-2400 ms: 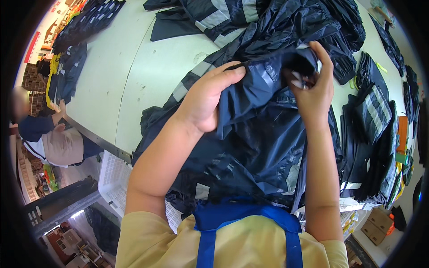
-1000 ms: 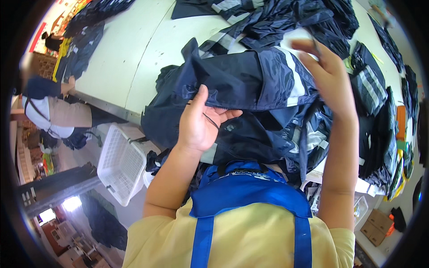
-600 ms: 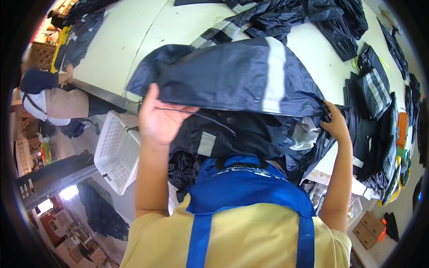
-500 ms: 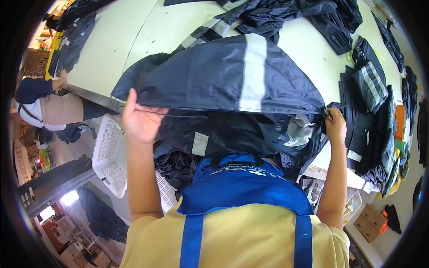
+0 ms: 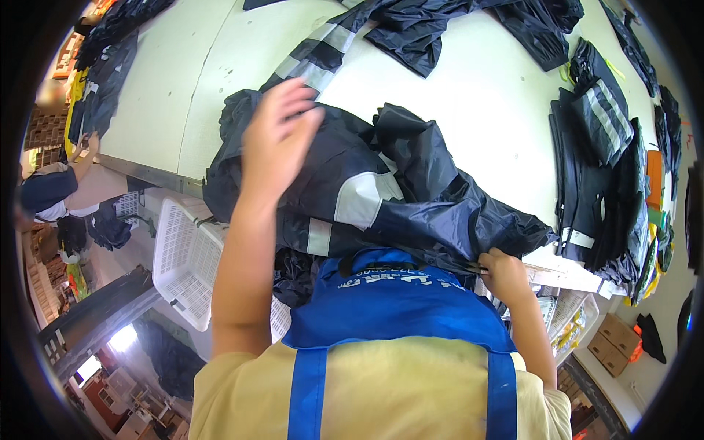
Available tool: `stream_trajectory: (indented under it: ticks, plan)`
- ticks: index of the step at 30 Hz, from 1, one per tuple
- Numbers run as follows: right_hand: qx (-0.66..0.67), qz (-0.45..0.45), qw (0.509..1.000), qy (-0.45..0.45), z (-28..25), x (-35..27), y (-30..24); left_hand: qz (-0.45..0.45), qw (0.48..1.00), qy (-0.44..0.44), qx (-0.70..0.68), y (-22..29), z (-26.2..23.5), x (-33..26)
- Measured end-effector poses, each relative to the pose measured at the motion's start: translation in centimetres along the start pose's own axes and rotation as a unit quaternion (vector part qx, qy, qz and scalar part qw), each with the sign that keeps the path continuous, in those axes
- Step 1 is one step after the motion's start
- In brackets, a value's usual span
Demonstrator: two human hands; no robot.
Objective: The person handles a dark jacket on a work table, unfolding and repositioning it. Using small scissors, the person trims loose threads and small fabric pieces from the jacket's seams and edges. The person continues trimming multiple areas of the jacket throughout the clip.
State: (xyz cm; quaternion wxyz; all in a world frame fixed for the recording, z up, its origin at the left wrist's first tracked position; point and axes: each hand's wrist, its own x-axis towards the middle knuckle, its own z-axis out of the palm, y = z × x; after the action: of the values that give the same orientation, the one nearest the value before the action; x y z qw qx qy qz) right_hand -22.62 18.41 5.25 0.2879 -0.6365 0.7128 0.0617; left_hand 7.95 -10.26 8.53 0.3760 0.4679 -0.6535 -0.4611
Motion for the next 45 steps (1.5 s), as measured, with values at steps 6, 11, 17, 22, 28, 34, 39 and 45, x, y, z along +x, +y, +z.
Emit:
stream_trajectory:
  ticks: [6, 11, 17, 22, 28, 34, 39, 45]
  plan:
    - [0.192, -0.003, 0.981, -0.038, -2.9, 0.0, 1.1, 0.051, 0.91, -0.337, 0.236, -0.4, 8.2, 5.3]
    - [0.536, 0.022, 0.83, 0.152, -9.4, 1.0, -1.9, 0.256, 0.956, -0.099, -0.107, 5.6, 7.4, 4.0]
    - [0.796, -0.023, 0.566, 0.211, -8.7, 7.0, -8.0, 0.249, 0.946, -0.091, -0.187, 5.1, 6.4, 0.1]
    - [0.834, -0.204, 0.49, 0.151, -10.2, 8.6, -9.3, 0.107, 0.975, -0.143, -0.135, 4.6, 4.8, -0.9]
    - [0.693, -0.116, 0.648, 0.292, -12.5, 8.9, -11.7, 0.178, 0.969, -0.131, 0.111, 9.4, 3.8, -3.1]
    - [0.588, -0.185, 0.743, 0.26, -14.5, 8.5, -13.6, 0.026, 0.97, -0.068, -0.231, 9.1, 3.8, -2.6]
    - [0.672, -0.133, 0.667, 0.292, -11.8, 9.2, -10.8, -0.117, 0.844, -0.12, -0.509, 8.0, 2.0, -2.6]
    - [0.675, -0.115, 0.681, 0.26, -11.2, 8.5, -11.4, -0.147, 0.772, -0.162, -0.597, 6.4, 1.6, -3.2]
